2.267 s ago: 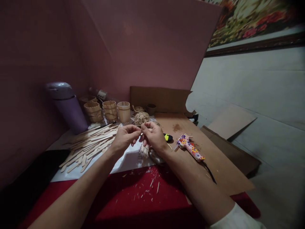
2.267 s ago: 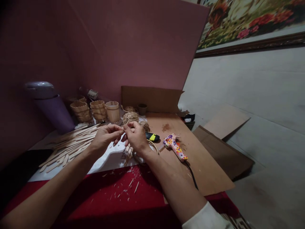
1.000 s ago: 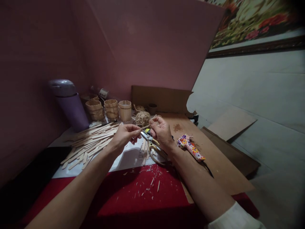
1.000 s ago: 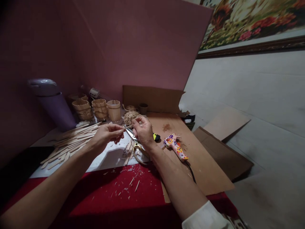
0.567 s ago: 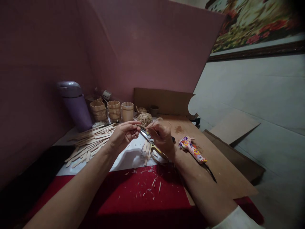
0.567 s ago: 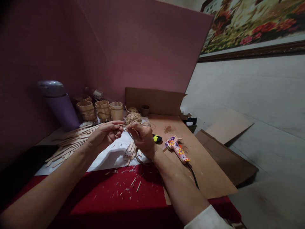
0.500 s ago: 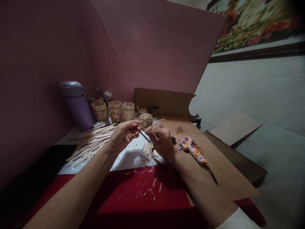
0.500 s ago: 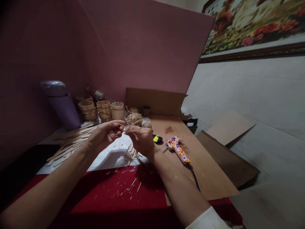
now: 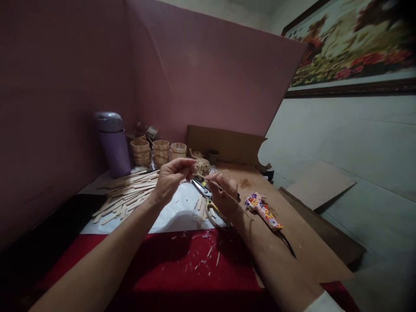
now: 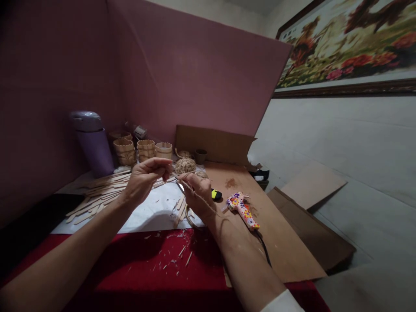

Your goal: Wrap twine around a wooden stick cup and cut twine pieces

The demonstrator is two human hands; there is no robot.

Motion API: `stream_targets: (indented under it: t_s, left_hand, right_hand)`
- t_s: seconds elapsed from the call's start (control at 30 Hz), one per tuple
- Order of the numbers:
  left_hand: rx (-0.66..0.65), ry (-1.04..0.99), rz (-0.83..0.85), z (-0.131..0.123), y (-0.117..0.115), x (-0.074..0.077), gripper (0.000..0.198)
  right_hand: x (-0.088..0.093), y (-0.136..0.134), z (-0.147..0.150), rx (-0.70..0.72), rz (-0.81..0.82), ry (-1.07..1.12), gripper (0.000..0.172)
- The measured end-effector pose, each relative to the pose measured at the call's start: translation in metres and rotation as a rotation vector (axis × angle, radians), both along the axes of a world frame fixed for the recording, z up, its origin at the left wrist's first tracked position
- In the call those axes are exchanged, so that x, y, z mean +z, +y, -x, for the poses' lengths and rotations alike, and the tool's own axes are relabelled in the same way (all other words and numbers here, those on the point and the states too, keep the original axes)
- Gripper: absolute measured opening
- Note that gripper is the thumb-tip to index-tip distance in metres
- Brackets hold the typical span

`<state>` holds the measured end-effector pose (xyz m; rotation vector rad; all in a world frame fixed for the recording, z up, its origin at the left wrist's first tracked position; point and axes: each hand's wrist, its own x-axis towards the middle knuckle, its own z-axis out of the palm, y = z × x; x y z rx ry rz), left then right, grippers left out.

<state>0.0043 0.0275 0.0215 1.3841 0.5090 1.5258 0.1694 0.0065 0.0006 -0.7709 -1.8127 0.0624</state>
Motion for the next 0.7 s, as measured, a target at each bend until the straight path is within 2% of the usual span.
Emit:
stream_targets:
  t_s: [0.17,0.23,0.3,0.37,0.43,0.6,0.7]
  left_hand:
    - [0.091,0.096,-0.066,0.0,0.0,-0.001,0.018]
    - [0.262,0.169,-0.112,0.001,-0.001,0.0,0.018]
    - [0.487,0.235,-0.193,0.001,-0.004,0.002,0.016]
    - [0.601,0.274,-0.229,-0.002,-0.008,0.002,0.012]
    - [0.515,0.289,-0.144,-0.006,-0.012,0.002,0.009]
    - [-0.024,0.319,0.265,-0.015,-0.012,-0.005,0.017]
    - [-0.177,0.276,0.346,-0.016,-0.009,-0.01,0.017]
  right_hand:
    - [0.001,-0.003,0.002,-0.016,-0.016,0.047,0.016]
    - [0.0,-0.002,0.004,0.024,0.058,0.114,0.016]
    - [-0.002,0.002,0.008,0.103,0.211,0.228,0.018]
    - [-0.005,0.007,0.013,0.188,0.381,0.356,0.021]
    - [-0.007,0.01,0.017,0.239,0.488,0.465,0.023]
    - [-0.005,0.011,0.02,0.264,0.592,0.617,0.025]
    - [-0.005,0.012,0.018,0.317,0.68,0.652,0.026]
